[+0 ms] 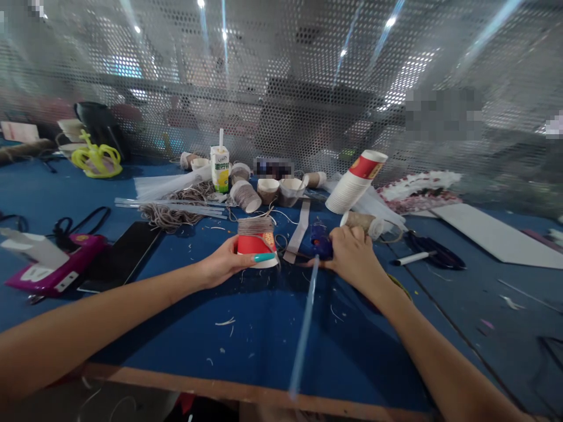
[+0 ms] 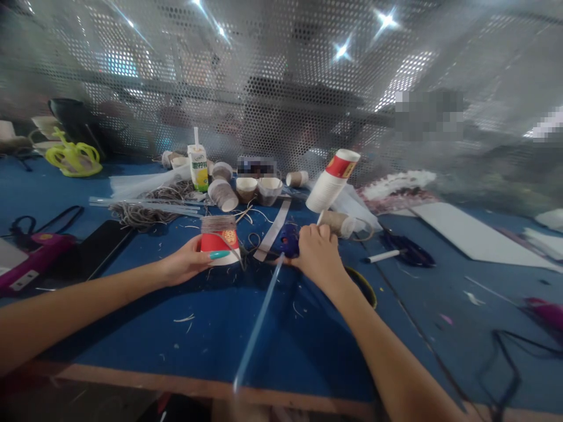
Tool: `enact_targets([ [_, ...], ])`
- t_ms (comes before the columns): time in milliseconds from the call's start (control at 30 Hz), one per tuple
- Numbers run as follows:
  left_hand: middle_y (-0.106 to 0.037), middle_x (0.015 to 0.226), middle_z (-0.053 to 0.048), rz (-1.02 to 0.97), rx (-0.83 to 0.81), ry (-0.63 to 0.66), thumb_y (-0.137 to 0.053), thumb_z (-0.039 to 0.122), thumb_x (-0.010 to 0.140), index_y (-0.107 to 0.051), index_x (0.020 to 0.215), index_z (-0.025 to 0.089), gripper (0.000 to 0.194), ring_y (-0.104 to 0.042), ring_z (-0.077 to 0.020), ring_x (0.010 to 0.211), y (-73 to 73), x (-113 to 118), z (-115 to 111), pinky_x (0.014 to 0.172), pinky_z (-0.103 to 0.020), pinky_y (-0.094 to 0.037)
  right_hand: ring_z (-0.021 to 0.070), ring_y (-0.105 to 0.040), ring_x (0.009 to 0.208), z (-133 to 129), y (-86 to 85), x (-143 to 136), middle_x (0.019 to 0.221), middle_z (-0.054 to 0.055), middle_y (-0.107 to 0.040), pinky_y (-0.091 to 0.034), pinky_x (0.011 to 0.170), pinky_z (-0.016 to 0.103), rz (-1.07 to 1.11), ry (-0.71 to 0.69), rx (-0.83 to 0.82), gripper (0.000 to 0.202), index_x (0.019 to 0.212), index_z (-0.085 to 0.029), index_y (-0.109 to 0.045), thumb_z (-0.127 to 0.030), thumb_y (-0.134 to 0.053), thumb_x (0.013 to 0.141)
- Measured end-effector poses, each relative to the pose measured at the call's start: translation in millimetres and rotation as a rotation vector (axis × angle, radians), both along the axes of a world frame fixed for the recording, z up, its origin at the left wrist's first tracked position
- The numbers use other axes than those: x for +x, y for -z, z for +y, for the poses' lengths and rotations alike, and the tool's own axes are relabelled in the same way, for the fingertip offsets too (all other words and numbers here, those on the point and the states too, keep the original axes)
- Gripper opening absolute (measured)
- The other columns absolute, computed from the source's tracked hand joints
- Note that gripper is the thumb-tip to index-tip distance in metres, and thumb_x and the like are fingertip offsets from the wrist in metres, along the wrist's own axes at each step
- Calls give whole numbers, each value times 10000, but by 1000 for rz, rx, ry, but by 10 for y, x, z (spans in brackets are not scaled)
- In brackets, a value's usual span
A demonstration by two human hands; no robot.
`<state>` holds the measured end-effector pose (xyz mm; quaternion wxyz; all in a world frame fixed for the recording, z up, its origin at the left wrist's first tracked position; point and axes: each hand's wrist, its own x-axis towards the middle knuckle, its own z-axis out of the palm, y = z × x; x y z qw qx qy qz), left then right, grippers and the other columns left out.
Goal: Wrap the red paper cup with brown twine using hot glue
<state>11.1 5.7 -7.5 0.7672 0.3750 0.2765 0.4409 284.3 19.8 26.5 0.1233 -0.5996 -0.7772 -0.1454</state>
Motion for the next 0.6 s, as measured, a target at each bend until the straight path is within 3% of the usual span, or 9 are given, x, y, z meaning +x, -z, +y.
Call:
enact_targets([
  [100,-715,946,-63,18,7,-24,-929,236,415,-625,998,152,663,-681,-205,872,16,1,9,857,-338,-510,384,-524,885,68,84,133,866,152,-532,-459,706,530,-73,49,-96,639,768,-198,-448,-783,-629,586],
  [233,-707,991,-77,45,-4,-38,-932,268,430,-601,1019,154,685,-677,-235,936,4,8,8,901,-385,-510,442,-524,979,91,61,279,1010,177,-512,-470,755,608,73,16,-97,753,938,-189,-454,-754,-688,498],
  [333,-706,1009,-92,51,-8,-42,-923,284,461,-601,1005,147,646,-673,-253,969,1,26,6,938,-419,-500,474,-404,1229,-13,-83,212,1252,205,-443,-380,954,667,181,-155,-63,617,1077,-212,-394,-529,-686,636],
  [433,-709,984,-86,67,-26,-75,-916,272,488,-602,1008,140,621,-682,-225,919,22,47,15,929,-412,-504,396,-356,1331,-211,-210,-37,1363,195,-401,-323,1050,626,355,-366,-47,364,1024,-231,-354,-229,-574,734],
  [533,-710,958,-86,77,-15,-83,-917,287,484,-604,1024,127,644,-685,-205,871,47,57,25,897,-387,-512,284,-541,1163,-422,-213,-325,1407,133,-432,-447,973,541,666,-616,-97,335,950,-264,-336,-81,-506,727],
  [600,-710,950,-84,45,-7,-66,-926,303,454,-608,1014,126,668,-685,-205,862,53,57,26,873,-371,-515,158,-631,783,-531,-158,-460,1403,107,-468,-560,763,427,821,-731,-301,333,935,-271,-338,-26,-455,741],
])
